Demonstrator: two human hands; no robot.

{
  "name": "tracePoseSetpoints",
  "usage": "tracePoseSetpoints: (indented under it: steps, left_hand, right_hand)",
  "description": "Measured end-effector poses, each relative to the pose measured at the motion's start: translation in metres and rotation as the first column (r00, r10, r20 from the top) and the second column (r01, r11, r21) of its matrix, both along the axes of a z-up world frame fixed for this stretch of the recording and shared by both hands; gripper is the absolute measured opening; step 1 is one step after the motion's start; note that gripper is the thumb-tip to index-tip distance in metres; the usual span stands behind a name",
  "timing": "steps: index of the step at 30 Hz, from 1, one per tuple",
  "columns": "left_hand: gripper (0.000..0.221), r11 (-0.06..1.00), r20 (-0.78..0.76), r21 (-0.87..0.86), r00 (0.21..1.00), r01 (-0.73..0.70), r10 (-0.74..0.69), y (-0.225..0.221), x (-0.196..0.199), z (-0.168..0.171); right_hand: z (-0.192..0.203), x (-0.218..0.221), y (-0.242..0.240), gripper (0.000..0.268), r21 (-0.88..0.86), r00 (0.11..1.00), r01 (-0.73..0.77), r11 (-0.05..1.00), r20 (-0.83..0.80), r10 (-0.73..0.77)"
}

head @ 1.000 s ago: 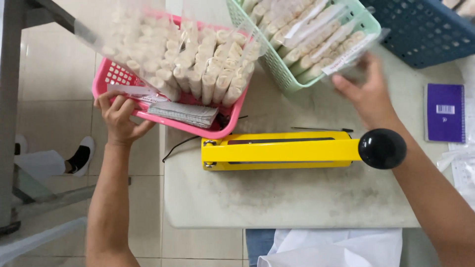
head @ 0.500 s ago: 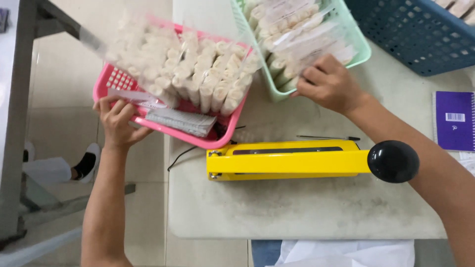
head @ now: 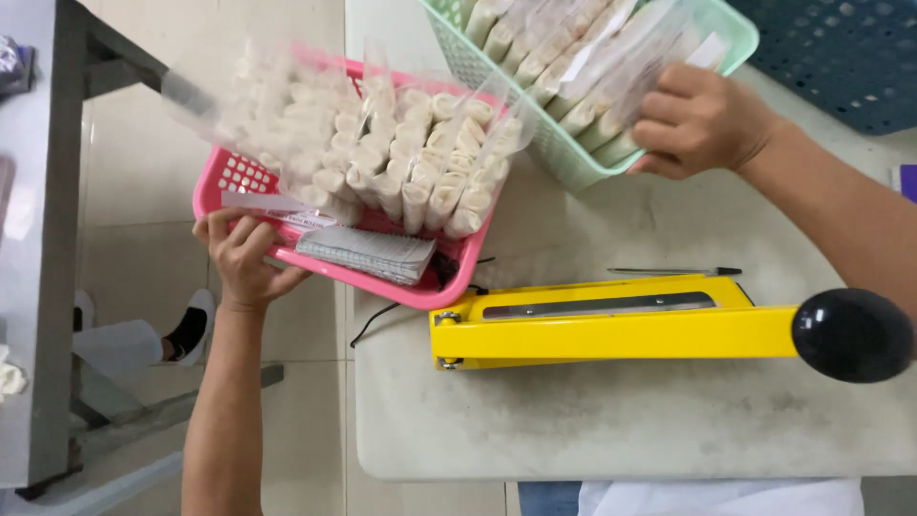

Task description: Packing bundles of food sticks into plastic bags and sealing them with a manual heat sealer.

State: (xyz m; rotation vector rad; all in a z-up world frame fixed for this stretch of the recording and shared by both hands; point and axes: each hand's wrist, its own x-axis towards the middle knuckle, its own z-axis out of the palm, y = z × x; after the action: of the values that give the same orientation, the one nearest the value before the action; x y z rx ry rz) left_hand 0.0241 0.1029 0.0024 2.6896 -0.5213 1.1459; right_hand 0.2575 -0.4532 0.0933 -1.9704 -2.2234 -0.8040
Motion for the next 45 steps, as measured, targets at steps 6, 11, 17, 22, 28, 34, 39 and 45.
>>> tracePoseSetpoints:
  steps: [6,11,17,22,28,34,39,45]
  left_hand:
    - [0.064,0.999,0.023,-0.007,0.999,0.035,-0.035,-0.003,0.008,-0.002]
    - [0.062,0.999,0.014,-0.016,0.999,0.042,-0.041,-0.008,0.013,-0.001]
    - [0.062,1.000,0.011,-0.004,1.000,0.020,-0.020,-0.011,0.013,0.000]
    - [0.064,1.000,0.022,-0.003,1.000,0.014,-0.014,-0.010,0.013,-0.003]
    - [0.064,1.000,0.006,-0.003,1.000,-0.004,0.004,-0.015,0.013,-0.001]
    - [0.062,0.999,0.026,-0.023,0.999,-0.030,0.030,-0.024,0.011,0.003]
    - [0.061,0.999,0.027,-0.014,0.999,-0.042,0.042,-0.031,0.008,0.001]
    - [0.071,0.987,-0.038,-0.064,0.989,-0.145,0.143,-0.033,0.004,-0.023]
  right_hand:
    - [-0.016,0.036,-0.005,0.054,0.026,0.979,0.163,0.986,0.117,-0.165]
    - [-0.013,0.055,0.025,0.041,0.079,0.917,0.261,0.962,0.292,-0.272]
    - [-0.017,0.076,0.064,0.041,0.101,0.899,0.251,0.963,0.343,-0.271]
    - [-0.019,0.074,0.121,0.044,0.155,0.894,0.345,0.926,0.247,-0.374]
    - [0.001,0.072,0.150,0.034,0.042,0.863,0.491,0.870,0.115,-0.492]
    - [0.012,0.070,0.107,0.045,0.111,0.794,0.480,0.870,0.368,-0.485]
    - [0.001,0.067,0.124,0.052,0.212,0.844,0.466,0.859,0.188,-0.503]
    - [-0.060,0.109,0.159,0.037,0.410,0.776,0.518,0.751,0.145,-0.614]
